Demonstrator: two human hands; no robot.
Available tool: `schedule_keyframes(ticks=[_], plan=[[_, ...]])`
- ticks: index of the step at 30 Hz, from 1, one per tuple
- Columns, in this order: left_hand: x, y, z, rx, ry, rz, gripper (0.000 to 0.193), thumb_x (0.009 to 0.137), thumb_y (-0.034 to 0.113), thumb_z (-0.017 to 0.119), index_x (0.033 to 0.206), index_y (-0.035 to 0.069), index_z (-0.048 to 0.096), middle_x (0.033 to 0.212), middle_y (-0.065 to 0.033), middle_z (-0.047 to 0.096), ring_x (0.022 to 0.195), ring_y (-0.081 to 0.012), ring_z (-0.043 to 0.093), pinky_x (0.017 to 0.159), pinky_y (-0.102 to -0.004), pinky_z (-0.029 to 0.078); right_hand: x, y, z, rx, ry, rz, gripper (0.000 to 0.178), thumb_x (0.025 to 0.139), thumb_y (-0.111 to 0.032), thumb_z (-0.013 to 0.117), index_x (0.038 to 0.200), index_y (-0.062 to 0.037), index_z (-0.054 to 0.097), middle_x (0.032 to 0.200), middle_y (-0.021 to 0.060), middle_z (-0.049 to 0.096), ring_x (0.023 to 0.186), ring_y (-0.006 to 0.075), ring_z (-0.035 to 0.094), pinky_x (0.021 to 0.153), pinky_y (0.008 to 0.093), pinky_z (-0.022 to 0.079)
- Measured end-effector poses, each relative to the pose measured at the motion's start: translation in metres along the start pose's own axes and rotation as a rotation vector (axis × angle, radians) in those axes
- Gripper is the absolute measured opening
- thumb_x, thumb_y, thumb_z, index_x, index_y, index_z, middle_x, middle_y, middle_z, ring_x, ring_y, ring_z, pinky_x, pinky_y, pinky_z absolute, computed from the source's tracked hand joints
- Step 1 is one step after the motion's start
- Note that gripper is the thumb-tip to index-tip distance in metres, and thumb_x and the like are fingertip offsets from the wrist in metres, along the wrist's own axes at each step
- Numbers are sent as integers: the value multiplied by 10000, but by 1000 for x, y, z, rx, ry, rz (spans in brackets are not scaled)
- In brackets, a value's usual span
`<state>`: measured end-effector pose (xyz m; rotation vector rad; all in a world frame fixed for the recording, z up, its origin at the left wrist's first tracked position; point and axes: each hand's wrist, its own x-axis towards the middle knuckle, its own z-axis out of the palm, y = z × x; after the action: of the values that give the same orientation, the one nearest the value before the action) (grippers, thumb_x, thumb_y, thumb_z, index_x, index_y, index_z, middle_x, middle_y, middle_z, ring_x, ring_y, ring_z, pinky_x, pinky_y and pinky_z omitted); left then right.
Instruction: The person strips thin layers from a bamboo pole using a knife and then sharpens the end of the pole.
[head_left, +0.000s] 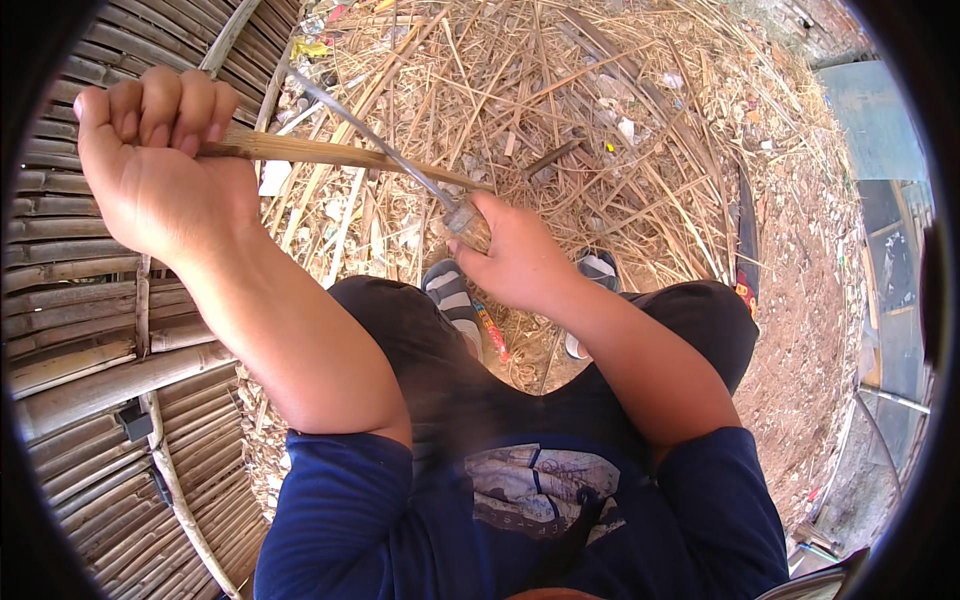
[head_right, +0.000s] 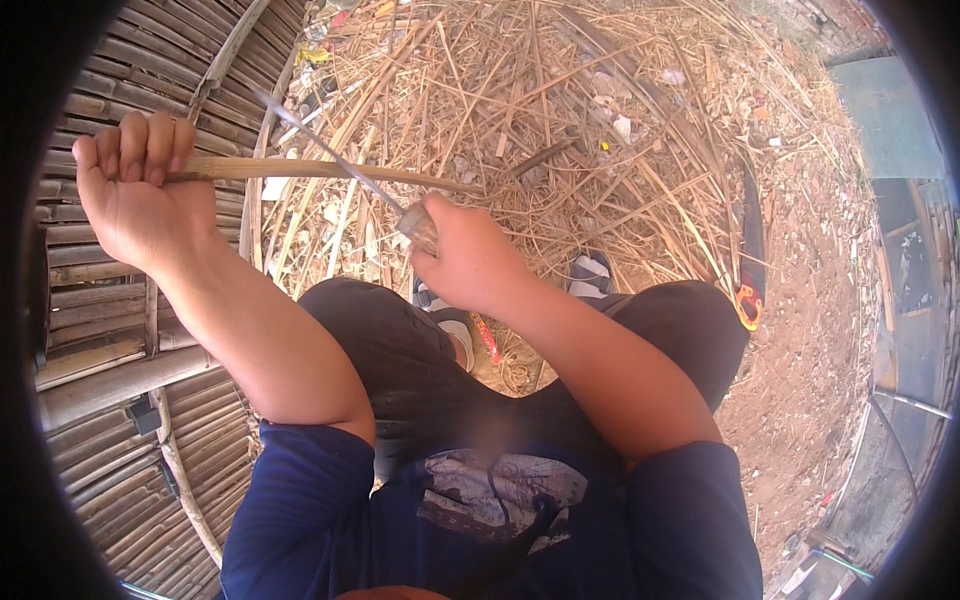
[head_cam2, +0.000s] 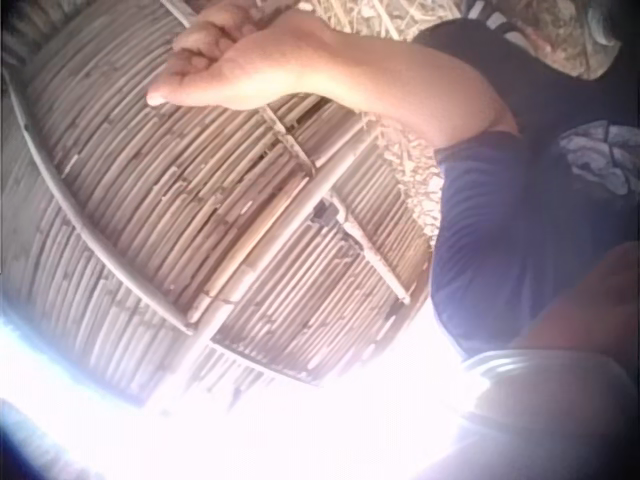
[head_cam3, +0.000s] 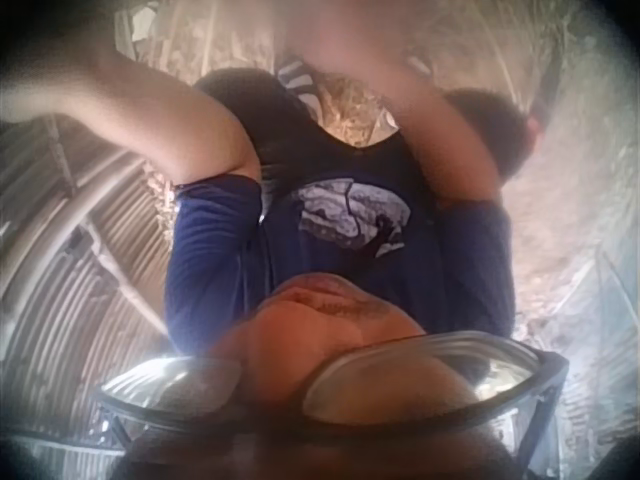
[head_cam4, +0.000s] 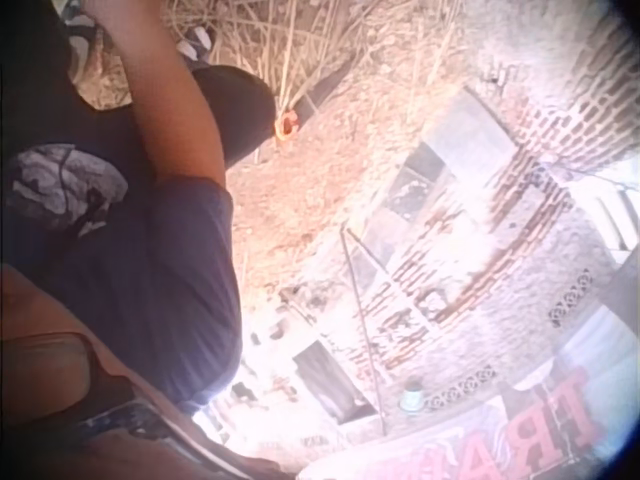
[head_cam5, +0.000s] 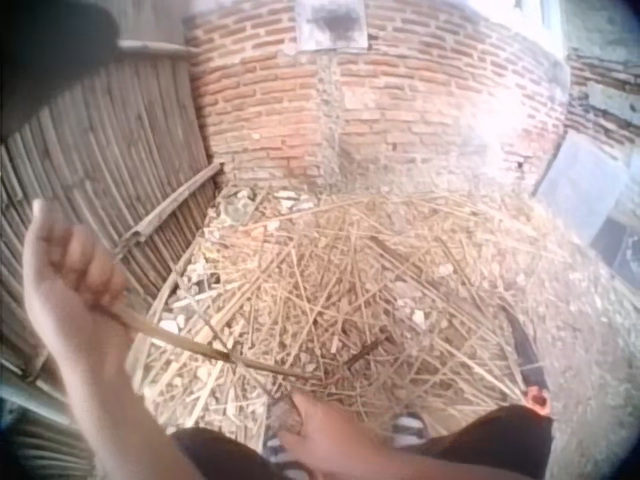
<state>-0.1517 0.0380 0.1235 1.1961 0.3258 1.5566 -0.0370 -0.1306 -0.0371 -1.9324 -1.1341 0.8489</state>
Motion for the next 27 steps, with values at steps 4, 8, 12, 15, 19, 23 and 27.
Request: schedule_keyframes(ticks=[4, 8, 12, 15, 19, 23, 27], plan=[[5, -2, -6, -27, -28, -12, 364, 1044, 260, 425, 715, 142, 325, 596, 15, 258, 538, -107, 221, 534, -289, 230, 14, 79, 32, -123, 77, 170, 368, 841, -189, 714, 1119, 18, 591, 924, 239, 692, 856, 358, 694, 737, 435, 520], [6, 0, -17, -100, -132, -28, 358, 1037, 279, 436, 721, 144, 334, 588, 21, 268, 529, -101, 229, 533, -288, 245, 21, 61, 20, -66, 18, 204, 423, 826, -181, 715, 1178, 18, 590, 935, 249, 691, 882, 355, 697, 769, 437, 525], [-4, -1, -3, -21, -32, 37, 357, 1032, 240, 431, 715, 135, 303, 622, 0, 231, 555, -125, 203, 543, -295, 216, 9, 9, 16, 142, -4, 7, 479, 811, -161, 713, 1238, 14, 587, 935, 240, 692, 876, 326, 700, 779, 418, 533], [-2, -2, -7, -33, 5, 29, 355, 1028, 235, 435, 714, 136, 302, 618, -2, 232, 553, -126, 207, 543, -297, 218, 3, 21, 34, 115, 45, 52, 476, 810, -151, 710, 1240, 13, 586, 905, 231, 690, 850, 308, 703, 758, 415, 531], [11, -4, -26, 13, 109, 6, 355, 1039, 275, 445, 730, 144, 330, 593, 8, 255, 530, -114, 209, 529, -297, 225, 13, 59, 52, 91, 65, 150, 402, 800, -175, 698, 1141, 6, 583, 950, 254, 680, 912, 380, 680, 777, 467, 519], [12, -3, -29, -6, 122, 0, 351, 1041, 265, 431, 731, 139, 327, 601, 7, 262, 535, -118, 205, 526, -292, 216, 10, 28, 22, 2, -29, 133, 376, 787, -185, 696, 1098, -5, 585, 999, 267, 677, 973, 427, 664, 820, 497, 513], [7, 1, -31, 0, 99, 29, 352, 1039, 264, 429, 730, 133, 325, 614, 8, 272, 536, -119, 219, 523, -290, 227, 1, 9, 27, 45, 68, -144, 428, 798, -168, 708, 1160, 26, 587, 831, 247, 683, 718, 407, 676, 703, 447, 537]])
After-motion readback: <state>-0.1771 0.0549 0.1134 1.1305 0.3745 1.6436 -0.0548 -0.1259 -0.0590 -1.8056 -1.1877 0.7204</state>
